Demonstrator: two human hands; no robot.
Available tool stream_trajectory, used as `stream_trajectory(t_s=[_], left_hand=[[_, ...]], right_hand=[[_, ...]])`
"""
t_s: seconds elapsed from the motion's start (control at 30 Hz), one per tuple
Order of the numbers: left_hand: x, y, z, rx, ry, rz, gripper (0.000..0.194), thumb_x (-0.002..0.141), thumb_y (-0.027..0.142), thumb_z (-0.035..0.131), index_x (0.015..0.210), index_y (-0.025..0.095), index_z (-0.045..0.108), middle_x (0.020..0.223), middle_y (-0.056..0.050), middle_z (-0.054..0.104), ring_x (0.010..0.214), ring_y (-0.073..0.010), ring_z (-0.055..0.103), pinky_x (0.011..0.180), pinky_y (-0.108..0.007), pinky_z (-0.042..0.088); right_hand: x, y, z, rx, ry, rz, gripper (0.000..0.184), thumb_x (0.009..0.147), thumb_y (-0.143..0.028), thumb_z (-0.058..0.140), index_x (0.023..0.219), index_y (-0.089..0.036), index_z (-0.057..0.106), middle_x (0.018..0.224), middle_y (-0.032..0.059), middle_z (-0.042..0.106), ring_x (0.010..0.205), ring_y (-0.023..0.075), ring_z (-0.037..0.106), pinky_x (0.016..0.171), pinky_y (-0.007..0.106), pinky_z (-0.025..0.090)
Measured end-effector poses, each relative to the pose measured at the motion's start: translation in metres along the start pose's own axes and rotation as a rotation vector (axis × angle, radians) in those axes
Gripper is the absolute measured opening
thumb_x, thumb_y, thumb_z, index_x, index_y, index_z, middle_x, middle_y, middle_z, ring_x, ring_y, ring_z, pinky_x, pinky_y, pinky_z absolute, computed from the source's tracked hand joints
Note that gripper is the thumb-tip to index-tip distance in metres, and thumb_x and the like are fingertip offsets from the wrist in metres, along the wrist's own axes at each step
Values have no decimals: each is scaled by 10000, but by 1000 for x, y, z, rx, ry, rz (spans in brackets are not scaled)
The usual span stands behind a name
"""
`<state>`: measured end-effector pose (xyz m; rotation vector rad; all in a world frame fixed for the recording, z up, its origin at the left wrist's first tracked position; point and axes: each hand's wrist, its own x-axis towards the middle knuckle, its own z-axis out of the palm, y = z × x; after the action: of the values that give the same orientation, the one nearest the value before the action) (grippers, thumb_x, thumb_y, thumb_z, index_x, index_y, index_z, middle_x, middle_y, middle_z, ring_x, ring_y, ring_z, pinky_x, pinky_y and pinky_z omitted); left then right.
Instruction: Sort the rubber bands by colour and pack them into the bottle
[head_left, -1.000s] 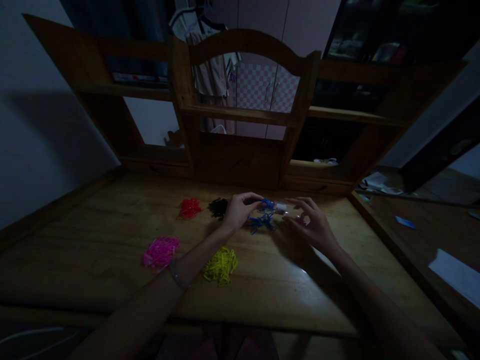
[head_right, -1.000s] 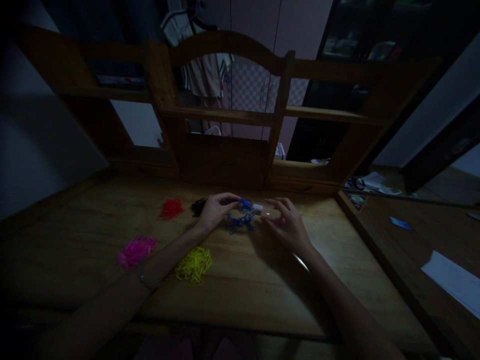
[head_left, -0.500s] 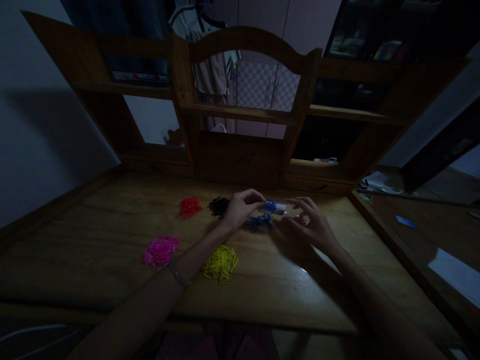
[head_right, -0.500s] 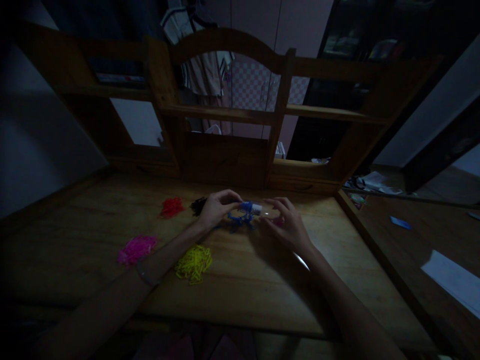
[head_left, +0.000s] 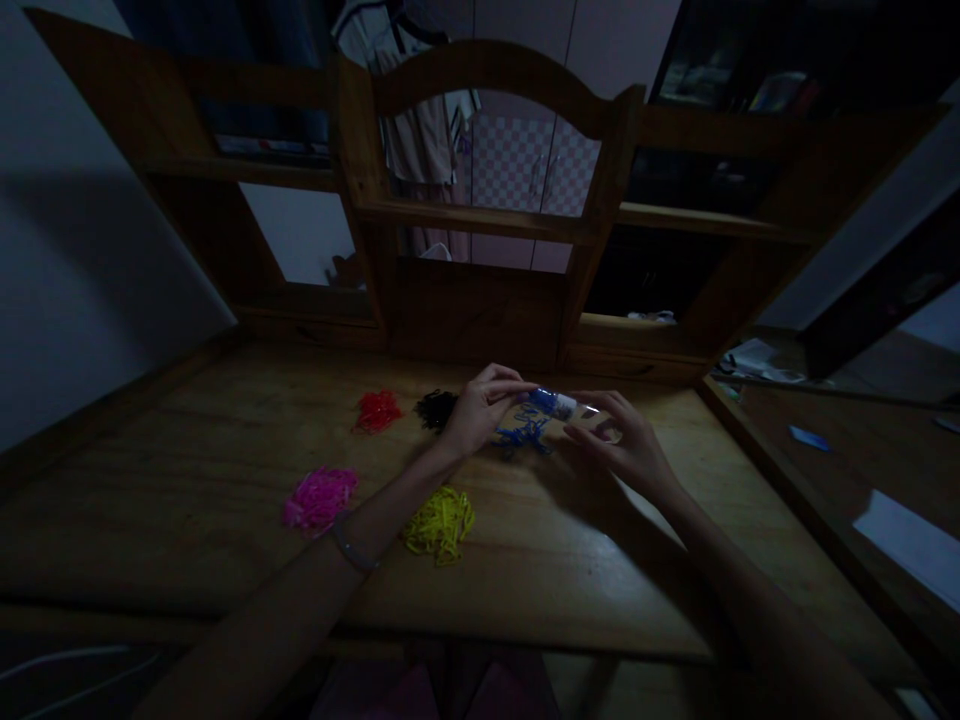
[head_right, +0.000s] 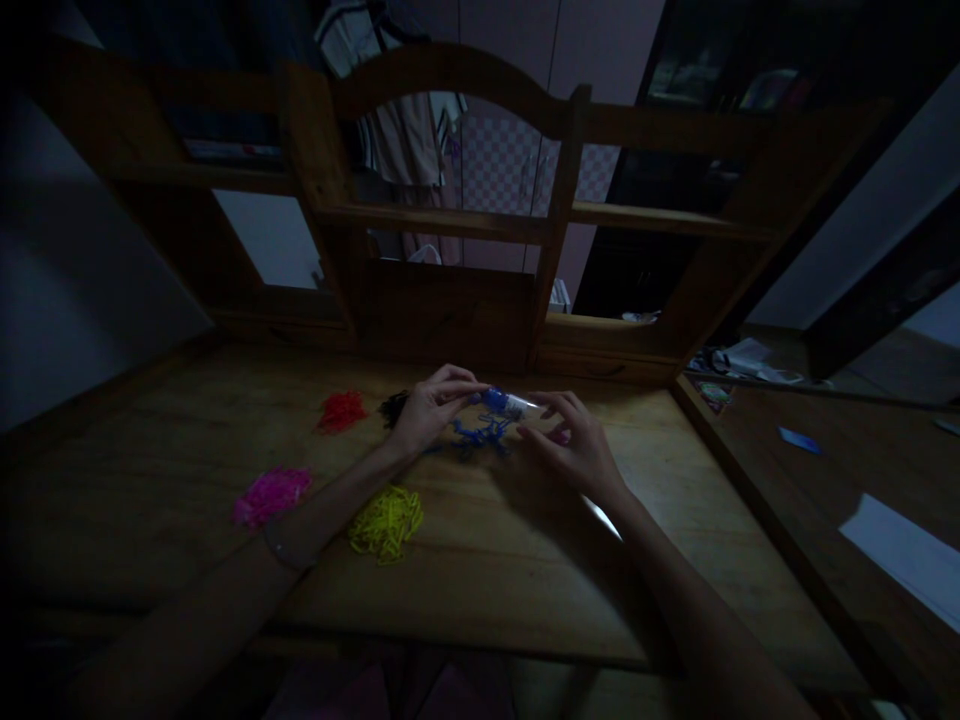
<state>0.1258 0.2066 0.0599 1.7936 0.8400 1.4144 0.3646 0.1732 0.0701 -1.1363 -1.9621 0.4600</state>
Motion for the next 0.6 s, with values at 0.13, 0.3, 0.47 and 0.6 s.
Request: stream_trajectory(t_s=[0.13, 0.3, 0.47, 0.6], left_hand=[[1, -1, 1, -26, -16, -13, 149, 857, 208, 611, 936, 178, 734, 990, -60, 626, 953, -166, 610, 864, -315, 517], [0, -2, 7, -229, 96, -93, 244, 726, 222, 759, 891, 166, 588, 841, -24, 673, 829, -163, 659, 804, -325, 549], [-3, 1, 11, -94, 125, -92, 246, 716, 271, 772, 834, 177, 578, 828, -8, 658, 786, -151, 658, 748, -296, 546], [-5, 8, 11, 9, 123, -70, 162, 767, 290, 732, 838, 186, 630, 823, -10, 666, 792, -153, 651, 744, -290, 532]], right_hand=[[0, 1, 0, -4, -4, 25, 374, 841, -442, 660, 1167, -259, 636, 1151, 81, 603, 848, 196, 638, 611, 298, 557], [-1, -2, 1, 7, -48, 5, 391, 839, -441, 664, 1182, -256, 628, 1121, 85, 615, 864, 207, 636, 610, 296, 538], [-1, -5, 0, 9, -75, -14, 379, 845, -415, 667, 1185, -253, 620, 1120, 78, 623, 951, 222, 623, 726, 326, 533], [-1, -4, 0, 24, -68, -10, 370, 830, -403, 685, 1162, -252, 623, 1120, 69, 637, 977, 226, 622, 783, 341, 523]])
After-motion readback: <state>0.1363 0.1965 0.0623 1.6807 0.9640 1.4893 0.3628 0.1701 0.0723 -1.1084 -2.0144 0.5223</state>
